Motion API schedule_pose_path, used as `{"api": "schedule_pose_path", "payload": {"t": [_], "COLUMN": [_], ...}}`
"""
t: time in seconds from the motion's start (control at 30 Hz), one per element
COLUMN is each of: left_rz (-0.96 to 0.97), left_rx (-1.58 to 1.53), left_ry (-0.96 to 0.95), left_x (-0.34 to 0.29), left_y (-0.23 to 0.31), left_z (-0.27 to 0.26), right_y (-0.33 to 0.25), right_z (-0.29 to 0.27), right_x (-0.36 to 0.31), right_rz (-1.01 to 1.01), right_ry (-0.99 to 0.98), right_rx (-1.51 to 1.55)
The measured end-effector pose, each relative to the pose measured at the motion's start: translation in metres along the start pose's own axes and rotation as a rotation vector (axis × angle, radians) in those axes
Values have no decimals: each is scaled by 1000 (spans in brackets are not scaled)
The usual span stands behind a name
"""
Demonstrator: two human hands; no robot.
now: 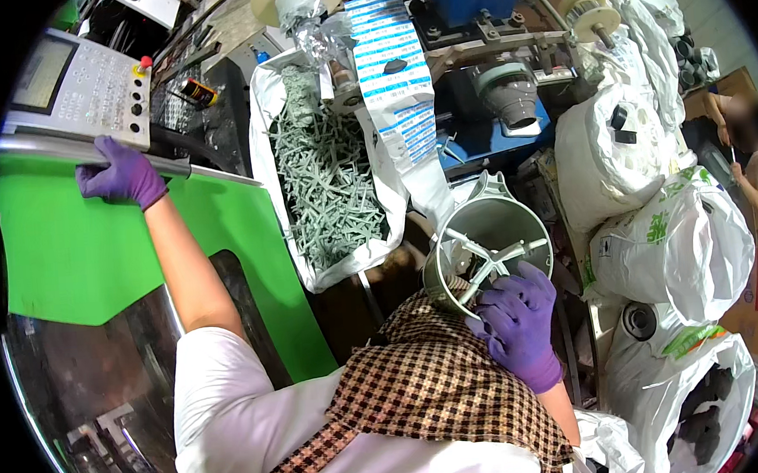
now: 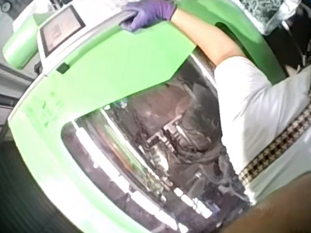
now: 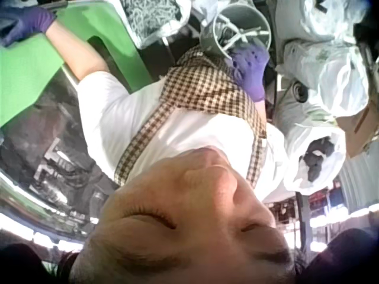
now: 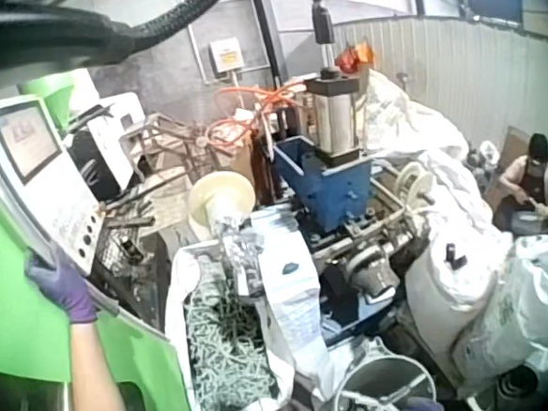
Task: The person assembles light green electric kettles by hand. They retrieve the kettle base and lid from large white sacks, place the base on a workbench, and secure the lid onto the body. The person then places the assembled unit into a sack and repeats the process with another unit.
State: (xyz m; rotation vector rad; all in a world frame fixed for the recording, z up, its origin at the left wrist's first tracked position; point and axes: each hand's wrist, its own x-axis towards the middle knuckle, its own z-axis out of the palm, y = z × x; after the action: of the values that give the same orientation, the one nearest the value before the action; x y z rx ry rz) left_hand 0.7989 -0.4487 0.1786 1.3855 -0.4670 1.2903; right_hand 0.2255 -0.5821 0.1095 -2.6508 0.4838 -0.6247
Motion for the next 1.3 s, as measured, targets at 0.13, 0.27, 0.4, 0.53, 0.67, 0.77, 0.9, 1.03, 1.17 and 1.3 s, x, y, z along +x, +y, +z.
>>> {"api": "schedule_pose_path", "payload": {"t": [0.13,0.27,0.4,0.53,0.67,0.77,0.9,1.03,1.17,1.3], "left_rz": [479,104,183,101,653,385,-169,111,-90,-791], "left_rx": [384,-215,-53,-412,-659,-568,-40,713,269,-148], "left_ry": [-249,-1311,-1863,-1887,-1528,-1393,-878,-1128,-1054,-1155], "left_x": [-52,-178,-213,-233,-262,-180,-108,-201,-282,-316], "left_y": [114,269,326,362,405,410,315,198,180,175], "left_z": [-29,-84,-116,-125,-97,-99,-134,-140,-76,-25], "right_y": [4,9,45,108,224,407,464,354,274,239], "right_z": [11,14,8,-77,-10,51,-18,-76,-95,-95], "right_x": [8,17,24,76,84,-23,-58,4,44,57], "right_rz": [-52,-238,-588,-305,-310,361,564,283,-389,-526], "right_ry": [-12,-71,-12,110,-373,-82,215,95,69,24], "right_rx": [-1,-32,69,334,528,514,461,502,274,278]}}
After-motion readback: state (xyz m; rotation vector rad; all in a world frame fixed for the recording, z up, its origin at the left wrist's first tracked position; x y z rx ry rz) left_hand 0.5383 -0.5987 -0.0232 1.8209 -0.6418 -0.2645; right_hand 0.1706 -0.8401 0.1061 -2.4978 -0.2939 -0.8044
